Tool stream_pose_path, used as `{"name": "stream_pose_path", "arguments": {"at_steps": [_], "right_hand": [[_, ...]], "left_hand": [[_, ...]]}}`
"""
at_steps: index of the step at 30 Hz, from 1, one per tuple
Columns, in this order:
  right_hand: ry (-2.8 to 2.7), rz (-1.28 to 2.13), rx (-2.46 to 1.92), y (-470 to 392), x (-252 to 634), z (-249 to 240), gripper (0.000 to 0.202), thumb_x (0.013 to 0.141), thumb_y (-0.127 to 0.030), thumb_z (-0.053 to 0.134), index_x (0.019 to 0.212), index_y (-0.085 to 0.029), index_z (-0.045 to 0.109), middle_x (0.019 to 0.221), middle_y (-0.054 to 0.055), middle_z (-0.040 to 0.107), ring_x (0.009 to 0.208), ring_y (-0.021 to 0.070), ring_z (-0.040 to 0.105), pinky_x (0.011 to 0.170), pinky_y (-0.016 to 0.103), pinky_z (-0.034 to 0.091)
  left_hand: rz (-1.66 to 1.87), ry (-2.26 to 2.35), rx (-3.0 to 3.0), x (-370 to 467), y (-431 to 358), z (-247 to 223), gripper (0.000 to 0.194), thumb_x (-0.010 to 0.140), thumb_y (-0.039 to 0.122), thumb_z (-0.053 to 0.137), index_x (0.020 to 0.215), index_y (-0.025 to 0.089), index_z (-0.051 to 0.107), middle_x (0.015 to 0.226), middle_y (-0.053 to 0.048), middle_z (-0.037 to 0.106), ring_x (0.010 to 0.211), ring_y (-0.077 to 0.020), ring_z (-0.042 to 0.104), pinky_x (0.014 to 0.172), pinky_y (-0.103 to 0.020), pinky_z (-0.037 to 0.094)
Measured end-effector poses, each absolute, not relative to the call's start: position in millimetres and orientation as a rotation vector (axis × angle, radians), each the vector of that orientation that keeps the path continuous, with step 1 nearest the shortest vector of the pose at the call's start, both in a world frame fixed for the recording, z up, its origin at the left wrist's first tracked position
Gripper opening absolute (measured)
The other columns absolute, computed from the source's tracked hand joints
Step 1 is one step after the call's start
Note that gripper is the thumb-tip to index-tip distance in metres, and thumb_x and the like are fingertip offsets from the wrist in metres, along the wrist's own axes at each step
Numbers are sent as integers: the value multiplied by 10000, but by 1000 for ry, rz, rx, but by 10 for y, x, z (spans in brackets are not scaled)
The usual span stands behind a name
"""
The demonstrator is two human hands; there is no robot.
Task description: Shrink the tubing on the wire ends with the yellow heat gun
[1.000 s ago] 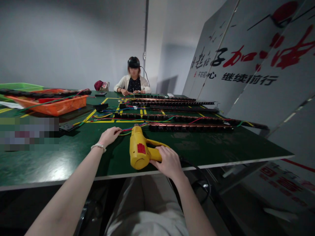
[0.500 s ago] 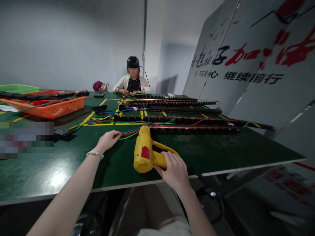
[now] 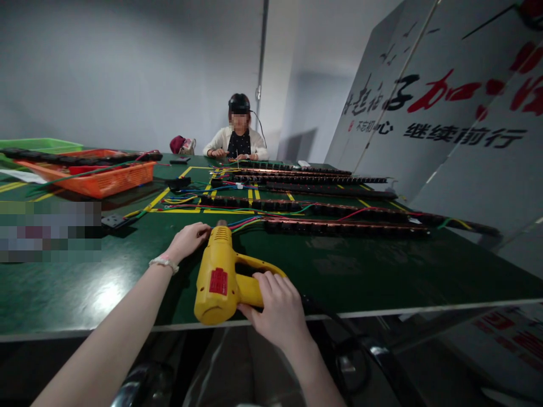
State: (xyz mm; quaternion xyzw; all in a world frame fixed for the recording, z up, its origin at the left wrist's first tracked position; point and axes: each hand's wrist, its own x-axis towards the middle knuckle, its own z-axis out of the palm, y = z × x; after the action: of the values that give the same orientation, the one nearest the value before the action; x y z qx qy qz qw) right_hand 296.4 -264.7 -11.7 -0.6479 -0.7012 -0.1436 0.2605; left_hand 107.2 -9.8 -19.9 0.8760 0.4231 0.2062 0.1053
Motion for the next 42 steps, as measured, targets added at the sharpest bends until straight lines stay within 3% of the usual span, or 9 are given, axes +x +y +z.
{"name": "stream_pose_path", "arguments": {"at_steps": [13, 19, 32, 42], "right_hand": [[-1890, -357, -1751, -2653, 3017, -108, 516, 785, -579, 578, 1083, -158, 568, 922, 78, 631, 863, 218, 573, 774, 349, 434], [-1851, -424, -1798, -2656, 3265, -105, 502, 830, -581, 514, 1084, -153, 574, 925, 77, 636, 868, 212, 578, 771, 334, 420], [-1787, -607, -1852, -2672, 3479, -169, 528, 847, -587, 485, 1097, -130, 570, 923, 88, 637, 870, 220, 580, 766, 330, 404], [-1823, -519, -1782, -2715, 3200, -148, 493, 843, -577, 498, 1058, -138, 565, 906, 76, 627, 834, 219, 575, 748, 334, 403]], "left_hand": [[621, 1247, 2574, 1074, -132, -175, 308, 855, 339, 412, 1013, 246, 660, 986, -28, 664, 891, -184, 614, 781, -255, 463], [678, 1210, 2542, 1087, -128, -185, 344, 871, 450, 428, 960, 245, 690, 943, -26, 666, 828, -176, 614, 787, -270, 468], [678, 1204, 2537, 1097, -159, -160, 329, 879, 411, 429, 984, 240, 691, 963, -28, 663, 815, -172, 610, 746, -264, 464], [676, 1213, 2555, 1110, -209, -125, 333, 890, 394, 396, 982, 235, 673, 959, -29, 650, 844, -181, 607, 751, -272, 452]]}}
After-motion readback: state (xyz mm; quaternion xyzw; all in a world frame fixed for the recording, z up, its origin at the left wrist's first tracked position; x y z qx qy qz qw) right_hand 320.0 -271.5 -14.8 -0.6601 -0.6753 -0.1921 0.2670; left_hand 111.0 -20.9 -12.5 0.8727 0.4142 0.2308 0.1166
